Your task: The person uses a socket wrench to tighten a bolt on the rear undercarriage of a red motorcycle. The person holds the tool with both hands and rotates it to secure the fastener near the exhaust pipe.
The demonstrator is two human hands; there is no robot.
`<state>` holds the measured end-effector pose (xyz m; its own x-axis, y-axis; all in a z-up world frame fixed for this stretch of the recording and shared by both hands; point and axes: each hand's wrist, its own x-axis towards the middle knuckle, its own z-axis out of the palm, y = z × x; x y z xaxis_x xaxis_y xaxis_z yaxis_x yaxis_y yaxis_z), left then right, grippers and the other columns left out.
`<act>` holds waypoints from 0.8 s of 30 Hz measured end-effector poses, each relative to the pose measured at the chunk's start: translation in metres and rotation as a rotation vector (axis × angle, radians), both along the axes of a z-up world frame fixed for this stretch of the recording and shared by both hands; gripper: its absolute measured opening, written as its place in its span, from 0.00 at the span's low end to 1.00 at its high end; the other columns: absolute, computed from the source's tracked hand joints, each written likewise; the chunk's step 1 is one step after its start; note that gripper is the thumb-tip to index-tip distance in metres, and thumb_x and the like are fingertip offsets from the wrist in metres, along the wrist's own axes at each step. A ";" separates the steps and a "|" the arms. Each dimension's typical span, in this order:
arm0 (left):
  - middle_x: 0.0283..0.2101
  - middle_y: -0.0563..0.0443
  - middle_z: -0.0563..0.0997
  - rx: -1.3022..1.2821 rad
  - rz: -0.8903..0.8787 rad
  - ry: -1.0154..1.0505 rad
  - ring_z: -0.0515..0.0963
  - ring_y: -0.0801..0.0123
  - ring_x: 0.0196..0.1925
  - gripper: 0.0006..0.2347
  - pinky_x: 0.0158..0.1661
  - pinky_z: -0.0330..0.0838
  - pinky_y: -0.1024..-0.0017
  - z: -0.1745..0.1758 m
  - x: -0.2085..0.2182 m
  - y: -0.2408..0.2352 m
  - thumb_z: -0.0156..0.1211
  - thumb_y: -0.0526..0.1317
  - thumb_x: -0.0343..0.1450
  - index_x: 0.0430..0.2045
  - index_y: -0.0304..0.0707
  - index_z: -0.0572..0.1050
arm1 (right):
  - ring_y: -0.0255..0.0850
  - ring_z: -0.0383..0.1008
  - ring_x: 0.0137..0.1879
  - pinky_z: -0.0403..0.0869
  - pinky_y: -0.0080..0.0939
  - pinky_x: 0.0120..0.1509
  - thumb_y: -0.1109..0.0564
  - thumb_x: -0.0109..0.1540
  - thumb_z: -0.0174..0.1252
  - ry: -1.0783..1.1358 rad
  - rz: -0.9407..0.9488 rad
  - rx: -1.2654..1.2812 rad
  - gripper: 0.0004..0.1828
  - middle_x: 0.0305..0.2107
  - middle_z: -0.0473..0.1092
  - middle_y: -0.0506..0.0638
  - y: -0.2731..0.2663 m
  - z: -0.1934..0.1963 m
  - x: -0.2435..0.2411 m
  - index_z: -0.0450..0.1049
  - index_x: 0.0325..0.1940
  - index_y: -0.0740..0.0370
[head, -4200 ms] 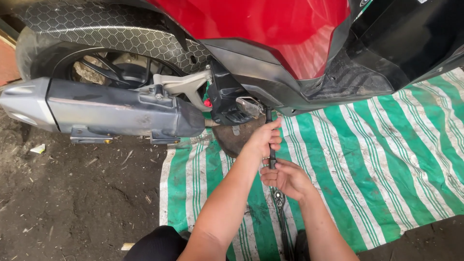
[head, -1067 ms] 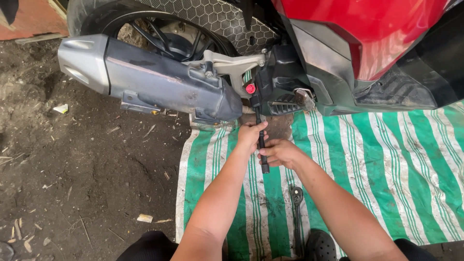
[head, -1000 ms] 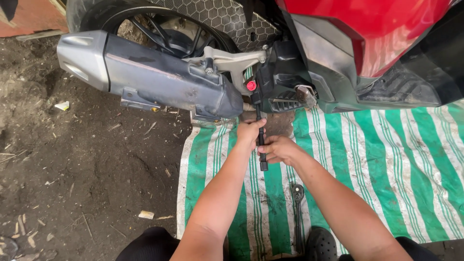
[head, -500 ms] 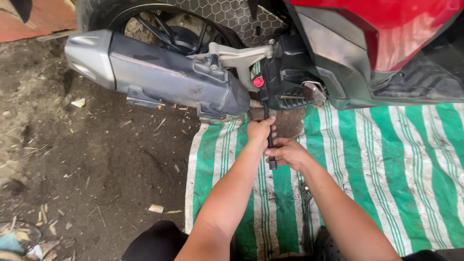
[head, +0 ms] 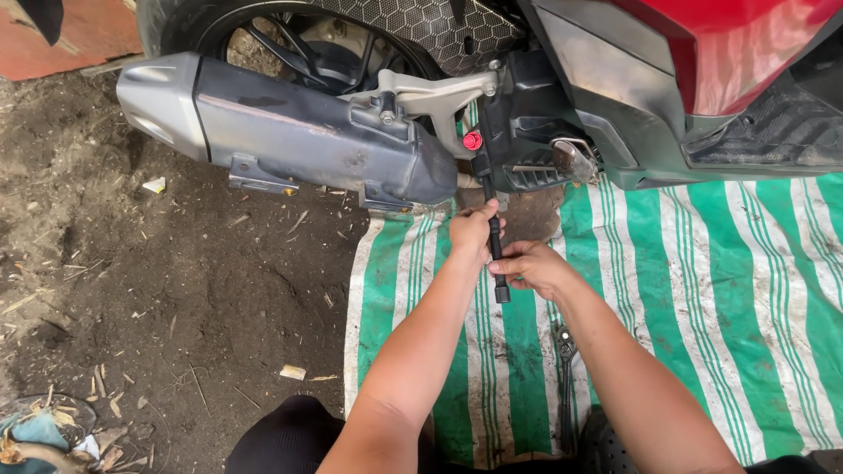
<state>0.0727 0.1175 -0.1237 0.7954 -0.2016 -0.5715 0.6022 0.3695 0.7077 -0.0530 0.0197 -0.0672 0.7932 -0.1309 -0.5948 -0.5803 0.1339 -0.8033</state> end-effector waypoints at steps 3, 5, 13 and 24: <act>0.39 0.32 0.87 -0.059 -0.037 0.027 0.91 0.51 0.35 0.13 0.38 0.90 0.47 0.012 -0.004 0.000 0.60 0.43 0.82 0.50 0.28 0.72 | 0.45 0.82 0.34 0.85 0.53 0.32 0.57 0.59 0.81 0.007 -0.032 0.091 0.21 0.34 0.71 0.48 0.017 0.037 -0.007 0.82 0.52 0.63; 0.41 0.31 0.87 -0.076 -0.026 0.054 0.91 0.51 0.36 0.12 0.38 0.90 0.47 0.037 -0.008 0.004 0.56 0.43 0.83 0.51 0.31 0.70 | 0.49 0.84 0.38 0.86 0.57 0.36 0.59 0.59 0.77 0.032 -0.018 0.200 0.19 0.36 0.75 0.50 0.023 0.057 -0.011 0.82 0.53 0.63; 0.38 0.40 0.81 0.007 0.052 0.018 0.88 0.55 0.38 0.19 0.40 0.90 0.48 0.024 -0.008 -0.003 0.79 0.38 0.71 0.48 0.35 0.71 | 0.53 0.89 0.40 0.87 0.56 0.40 0.64 0.60 0.76 -0.008 0.035 0.180 0.18 0.37 0.83 0.57 0.009 0.037 -0.011 0.82 0.53 0.70; 0.41 0.38 0.88 -0.045 -0.015 0.025 0.91 0.60 0.39 0.13 0.37 0.89 0.65 0.057 -0.012 0.007 0.57 0.48 0.82 0.52 0.41 0.67 | 0.41 0.83 0.34 0.84 0.40 0.32 0.68 0.61 0.73 -0.004 -0.007 0.184 0.17 0.34 0.75 0.47 0.009 0.049 -0.014 0.80 0.53 0.64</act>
